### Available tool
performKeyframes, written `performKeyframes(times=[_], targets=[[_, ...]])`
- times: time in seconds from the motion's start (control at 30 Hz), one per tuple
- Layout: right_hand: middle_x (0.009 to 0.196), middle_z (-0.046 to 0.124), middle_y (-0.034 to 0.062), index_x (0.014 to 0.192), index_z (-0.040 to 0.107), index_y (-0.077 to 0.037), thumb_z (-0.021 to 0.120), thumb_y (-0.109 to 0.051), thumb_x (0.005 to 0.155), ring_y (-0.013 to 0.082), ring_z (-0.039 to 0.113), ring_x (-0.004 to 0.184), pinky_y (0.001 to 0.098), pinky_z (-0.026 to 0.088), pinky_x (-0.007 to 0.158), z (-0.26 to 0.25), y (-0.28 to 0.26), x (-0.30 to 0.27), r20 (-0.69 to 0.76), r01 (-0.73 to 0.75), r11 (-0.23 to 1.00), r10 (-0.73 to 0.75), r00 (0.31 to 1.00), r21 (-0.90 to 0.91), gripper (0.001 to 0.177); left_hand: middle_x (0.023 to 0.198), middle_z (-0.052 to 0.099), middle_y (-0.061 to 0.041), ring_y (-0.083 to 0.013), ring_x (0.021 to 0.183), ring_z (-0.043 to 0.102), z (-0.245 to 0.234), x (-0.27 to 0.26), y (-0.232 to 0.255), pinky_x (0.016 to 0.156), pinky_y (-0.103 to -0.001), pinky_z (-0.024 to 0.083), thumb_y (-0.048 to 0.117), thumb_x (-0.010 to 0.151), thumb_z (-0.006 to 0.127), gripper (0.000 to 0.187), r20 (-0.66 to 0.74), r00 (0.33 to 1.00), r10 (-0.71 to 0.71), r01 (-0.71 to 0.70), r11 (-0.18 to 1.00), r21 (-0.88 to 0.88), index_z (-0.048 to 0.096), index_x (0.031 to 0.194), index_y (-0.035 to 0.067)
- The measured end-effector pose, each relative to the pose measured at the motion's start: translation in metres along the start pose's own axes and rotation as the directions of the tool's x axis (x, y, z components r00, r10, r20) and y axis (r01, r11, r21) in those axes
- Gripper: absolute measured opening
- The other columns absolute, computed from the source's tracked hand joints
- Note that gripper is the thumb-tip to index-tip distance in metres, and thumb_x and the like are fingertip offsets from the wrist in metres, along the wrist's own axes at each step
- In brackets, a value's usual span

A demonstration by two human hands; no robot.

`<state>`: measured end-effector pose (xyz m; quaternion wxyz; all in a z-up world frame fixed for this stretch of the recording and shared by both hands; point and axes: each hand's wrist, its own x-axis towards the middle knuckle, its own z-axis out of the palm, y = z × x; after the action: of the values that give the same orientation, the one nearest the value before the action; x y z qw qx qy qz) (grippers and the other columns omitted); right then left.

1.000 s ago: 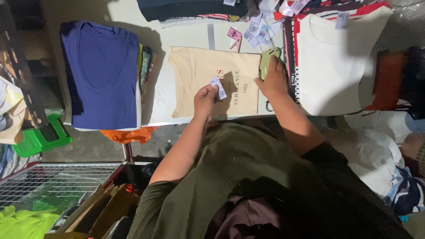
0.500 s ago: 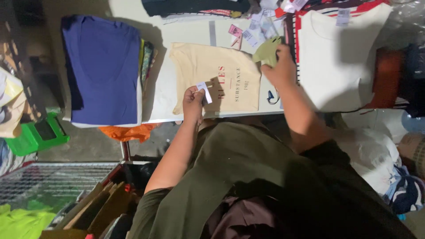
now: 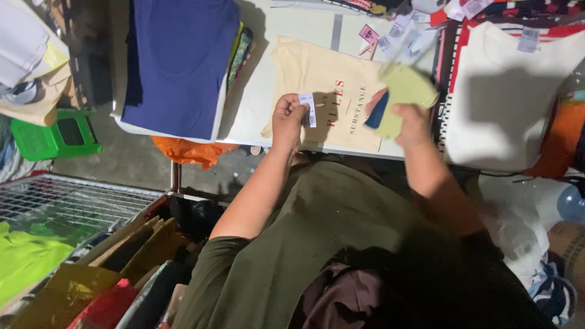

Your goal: Tagging various items of clothing using a tagging gun on a work table.

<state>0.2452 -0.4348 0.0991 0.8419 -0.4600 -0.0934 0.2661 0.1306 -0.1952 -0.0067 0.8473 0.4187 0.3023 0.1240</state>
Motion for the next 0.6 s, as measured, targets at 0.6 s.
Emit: performKeyframes(times=[0.6], targets=[[0.118,0.072,0.0153,0.121,0.063,0.005,0.060,0.005,0.093,0.0256,0.071,0.112,0.0395,0.058,0.101,0.076,0.070,-0.032,0.145,-0.225,0.921,0.282,0.948,-0.319,0.028,0.093,0.071,-0.003,-0.0068,0.083,0.064,-0.003,-0.035,0.034,0.075,-0.022,0.052,0.002,0.096,0.073,0.014,-0.007,0.982,0.188,-0.188,0.982,-0.002,0.067,0.108,0.000]])
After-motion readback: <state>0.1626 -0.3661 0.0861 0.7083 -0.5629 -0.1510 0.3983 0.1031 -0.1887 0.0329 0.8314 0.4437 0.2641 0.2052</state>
